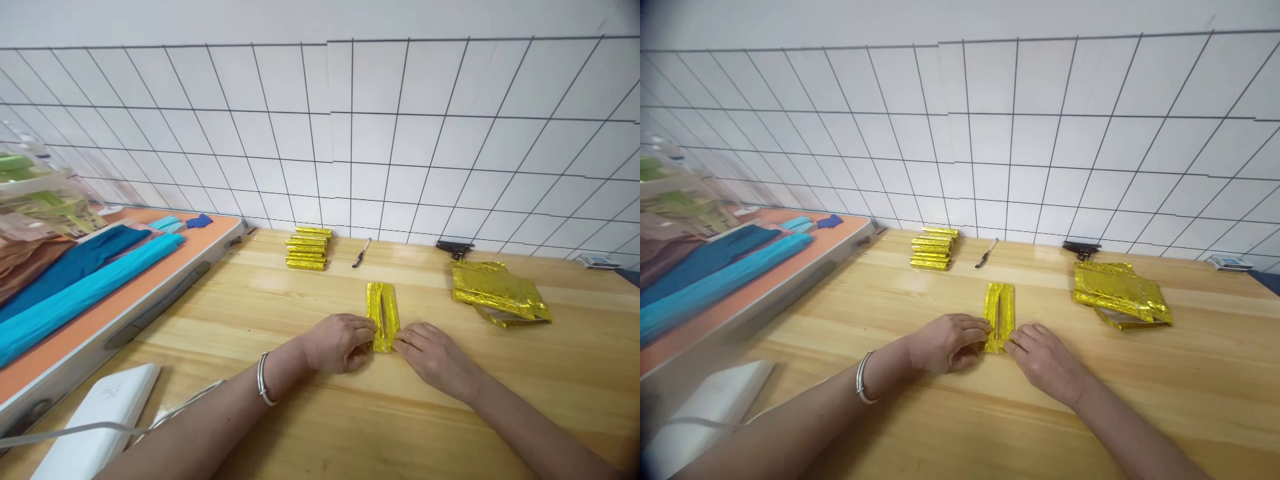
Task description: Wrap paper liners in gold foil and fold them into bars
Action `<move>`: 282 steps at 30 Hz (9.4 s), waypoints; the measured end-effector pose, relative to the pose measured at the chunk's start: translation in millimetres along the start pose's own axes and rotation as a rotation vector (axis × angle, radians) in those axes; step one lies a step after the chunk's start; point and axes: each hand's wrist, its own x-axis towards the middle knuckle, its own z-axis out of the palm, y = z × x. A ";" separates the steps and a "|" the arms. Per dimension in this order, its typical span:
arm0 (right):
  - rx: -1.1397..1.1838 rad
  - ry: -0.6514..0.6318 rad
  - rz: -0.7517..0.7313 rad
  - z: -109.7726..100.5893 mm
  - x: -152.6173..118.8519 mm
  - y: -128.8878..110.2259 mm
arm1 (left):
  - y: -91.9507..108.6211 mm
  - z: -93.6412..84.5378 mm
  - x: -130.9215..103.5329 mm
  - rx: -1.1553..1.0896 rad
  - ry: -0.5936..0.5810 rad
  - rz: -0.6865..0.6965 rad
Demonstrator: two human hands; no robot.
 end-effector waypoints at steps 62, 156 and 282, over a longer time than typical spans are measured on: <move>0.361 -0.147 0.639 15.8 21.5 13.2 | 37.9 29.3 10.2 0.282 -0.036 -0.189; -0.051 -0.211 0.235 -1.6 -8.2 -18.1 | 36.4 25.0 4.1 -0.134 0.354 -0.764; -0.014 -0.157 0.382 -32.4 2.9 -44.0 | -50.0 -10.3 10.2 0.294 -0.096 -0.118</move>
